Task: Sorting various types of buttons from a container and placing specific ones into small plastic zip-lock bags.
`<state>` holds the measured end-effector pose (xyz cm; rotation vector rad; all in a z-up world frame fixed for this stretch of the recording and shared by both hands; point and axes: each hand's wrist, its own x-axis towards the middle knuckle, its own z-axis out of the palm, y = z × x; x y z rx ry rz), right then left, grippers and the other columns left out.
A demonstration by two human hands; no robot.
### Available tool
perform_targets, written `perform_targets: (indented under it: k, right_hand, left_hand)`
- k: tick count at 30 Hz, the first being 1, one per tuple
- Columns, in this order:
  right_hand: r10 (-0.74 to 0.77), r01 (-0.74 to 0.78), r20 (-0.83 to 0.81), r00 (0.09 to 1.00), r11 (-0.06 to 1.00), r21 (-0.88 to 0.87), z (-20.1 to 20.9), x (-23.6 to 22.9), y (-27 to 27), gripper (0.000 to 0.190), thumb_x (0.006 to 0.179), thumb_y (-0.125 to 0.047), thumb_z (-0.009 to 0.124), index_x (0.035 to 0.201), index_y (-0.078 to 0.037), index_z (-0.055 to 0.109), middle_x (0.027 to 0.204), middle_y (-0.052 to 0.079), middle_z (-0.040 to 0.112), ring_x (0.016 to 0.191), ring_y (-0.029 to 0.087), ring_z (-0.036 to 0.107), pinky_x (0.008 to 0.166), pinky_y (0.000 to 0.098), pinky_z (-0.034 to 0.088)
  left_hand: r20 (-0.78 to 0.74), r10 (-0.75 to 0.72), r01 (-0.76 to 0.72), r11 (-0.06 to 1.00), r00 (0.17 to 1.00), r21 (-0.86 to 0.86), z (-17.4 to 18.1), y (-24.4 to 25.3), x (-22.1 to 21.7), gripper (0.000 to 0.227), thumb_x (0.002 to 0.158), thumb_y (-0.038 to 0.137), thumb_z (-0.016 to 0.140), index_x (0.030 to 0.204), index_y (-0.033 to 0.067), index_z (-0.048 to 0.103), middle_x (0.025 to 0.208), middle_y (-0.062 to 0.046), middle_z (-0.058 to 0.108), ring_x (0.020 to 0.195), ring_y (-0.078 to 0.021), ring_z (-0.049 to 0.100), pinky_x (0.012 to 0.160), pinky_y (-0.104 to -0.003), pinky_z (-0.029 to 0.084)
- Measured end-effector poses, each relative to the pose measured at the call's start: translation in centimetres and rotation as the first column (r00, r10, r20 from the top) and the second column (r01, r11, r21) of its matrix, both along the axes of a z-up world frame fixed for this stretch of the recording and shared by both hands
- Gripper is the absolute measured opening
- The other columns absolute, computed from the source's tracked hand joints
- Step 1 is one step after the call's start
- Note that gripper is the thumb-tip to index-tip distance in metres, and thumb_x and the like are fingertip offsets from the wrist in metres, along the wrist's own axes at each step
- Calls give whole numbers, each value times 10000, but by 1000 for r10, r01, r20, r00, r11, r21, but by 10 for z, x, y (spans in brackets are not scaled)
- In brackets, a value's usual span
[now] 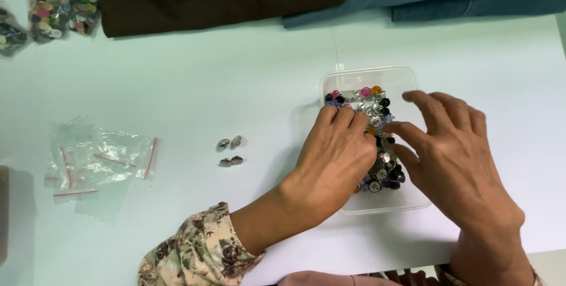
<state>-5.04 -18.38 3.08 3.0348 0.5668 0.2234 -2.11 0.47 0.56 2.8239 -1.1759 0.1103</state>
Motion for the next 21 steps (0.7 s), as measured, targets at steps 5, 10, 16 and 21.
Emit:
perform_targets:
  k: [5, 10, 16, 21]
  right_hand:
    - [-22, 25, 60, 998, 998, -58, 5, 1, 4, 313, 802, -302, 803, 1100, -276, 711, 1562, 143, 532, 1451, 384, 472, 1085, 543, 417]
    - [-17, 18, 9, 1000, 995, -98, 0, 5, 10, 263, 784, -309, 789, 1036, -246, 743, 1594, 133, 487, 1486, 408, 431, 1121, 545, 372]
    - [-26, 20, -47, 999, 993, -117, 3, 6, 8, 307, 732, -290, 794, 1023, -251, 704, 1612, 131, 458, 1514, 421, 396, 1162, 572, 349]
    - [15, -9, 69, 998, 996, -85, 11, 2, 5, 122, 839, -282, 819, 832, -216, 716, 1575, 149, 577, 1498, 415, 452, 1160, 551, 355]
  left_hand:
    - [-13, -32, 34, 995, 999, 90, -9, -14, 6, 178, 703, 205, 770, 872, 243, 729, 905, -8, 629, 878, -235, 570, 850, -380, 414]
    - [26, -41, 41, 999, 999, -9, -24, -16, 10, 508, 445, 395, 931, 876, 255, 703, 940, 11, 641, 895, -207, 600, 851, -356, 439]
    - [108, 35, -39, 999, 994, 37, -18, -9, 13, 173, 731, 118, 756, 792, 251, 663, 843, 17, 568, 851, -206, 523, 793, -343, 405]
    - [110, 79, -77, 997, 991, -27, -18, -5, 15, 256, 657, 101, 781, 848, 221, 660, 960, -29, 594, 915, -225, 535, 799, -340, 411]
